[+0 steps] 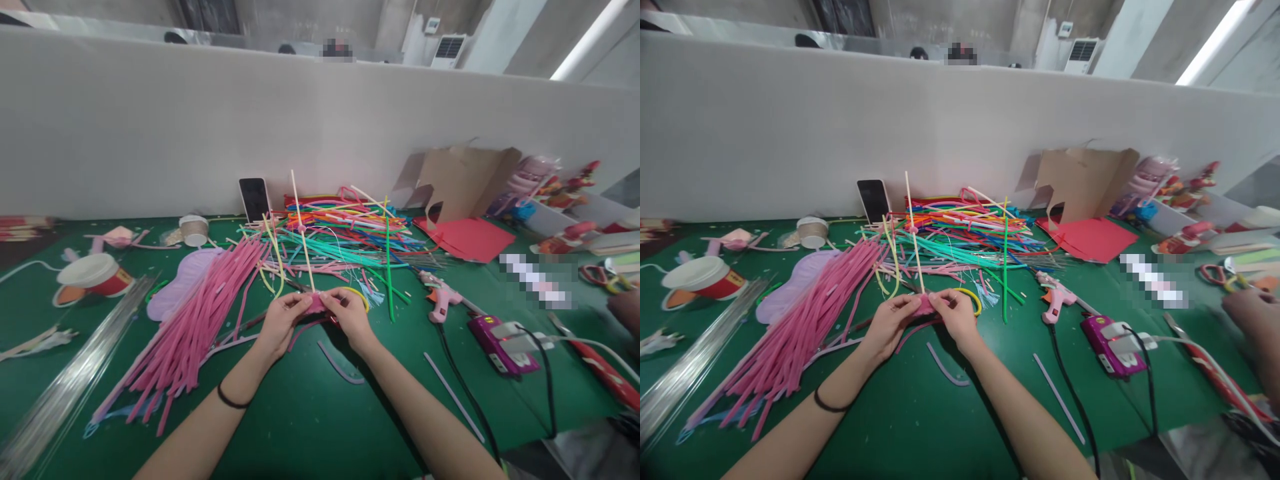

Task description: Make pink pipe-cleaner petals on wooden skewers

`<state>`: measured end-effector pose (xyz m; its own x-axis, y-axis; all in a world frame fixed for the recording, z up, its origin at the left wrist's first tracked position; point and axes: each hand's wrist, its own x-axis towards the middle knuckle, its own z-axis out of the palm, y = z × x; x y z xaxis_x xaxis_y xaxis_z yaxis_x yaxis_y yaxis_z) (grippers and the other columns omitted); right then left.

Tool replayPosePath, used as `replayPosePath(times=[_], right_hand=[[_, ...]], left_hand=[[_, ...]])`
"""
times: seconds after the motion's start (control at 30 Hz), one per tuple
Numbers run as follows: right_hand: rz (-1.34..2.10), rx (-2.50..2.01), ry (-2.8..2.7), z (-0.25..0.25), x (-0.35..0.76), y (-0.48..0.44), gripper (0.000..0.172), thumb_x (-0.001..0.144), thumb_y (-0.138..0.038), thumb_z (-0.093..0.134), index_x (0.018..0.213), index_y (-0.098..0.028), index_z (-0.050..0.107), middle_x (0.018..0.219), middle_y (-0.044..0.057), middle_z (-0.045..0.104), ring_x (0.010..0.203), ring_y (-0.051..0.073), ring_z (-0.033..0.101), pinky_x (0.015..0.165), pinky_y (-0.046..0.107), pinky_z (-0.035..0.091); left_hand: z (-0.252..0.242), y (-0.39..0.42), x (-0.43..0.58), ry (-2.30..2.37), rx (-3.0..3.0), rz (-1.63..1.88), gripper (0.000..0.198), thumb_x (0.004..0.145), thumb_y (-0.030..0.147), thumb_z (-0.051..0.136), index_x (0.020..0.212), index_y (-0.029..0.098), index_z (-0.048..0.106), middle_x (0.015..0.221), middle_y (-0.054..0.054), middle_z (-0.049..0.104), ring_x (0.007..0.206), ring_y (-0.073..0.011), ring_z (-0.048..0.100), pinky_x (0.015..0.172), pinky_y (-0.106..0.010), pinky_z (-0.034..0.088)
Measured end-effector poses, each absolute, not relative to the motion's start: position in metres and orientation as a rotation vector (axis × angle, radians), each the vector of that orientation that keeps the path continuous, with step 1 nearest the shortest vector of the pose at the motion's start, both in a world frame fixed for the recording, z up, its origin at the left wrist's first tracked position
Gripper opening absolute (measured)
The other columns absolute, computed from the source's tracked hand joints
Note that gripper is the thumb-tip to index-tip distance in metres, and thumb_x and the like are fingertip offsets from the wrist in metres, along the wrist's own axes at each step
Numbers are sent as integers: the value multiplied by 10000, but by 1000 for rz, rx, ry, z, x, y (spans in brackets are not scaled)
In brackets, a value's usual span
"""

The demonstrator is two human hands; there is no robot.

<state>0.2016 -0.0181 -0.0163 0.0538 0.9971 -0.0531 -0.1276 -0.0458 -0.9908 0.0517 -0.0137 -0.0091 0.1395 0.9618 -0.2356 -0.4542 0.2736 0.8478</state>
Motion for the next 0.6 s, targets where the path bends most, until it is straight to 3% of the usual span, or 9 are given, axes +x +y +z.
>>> replayPosePath(times=[0.4,0.6], right_hand=[[1285,-1210,-963,-5,201,-19,320,672,-486,750,721,-181,669,548,-32,561,491,104,465,483,239,358],[1216,-1157,-960,-1,198,-21,293,692,-475,740,752,-198,667,590,-31,585,502,103,472,496,238,392]], left_hand=[[-11,-14,53,892,696,1193,237,602,251,857,741,113,723,775,-41,730,709,-130,663,778,-253,533],[-5,-16,54,798,682,1148,316,666,287,820,925,133,723,910,-68,732,826,-176,679,830,-343,556]])
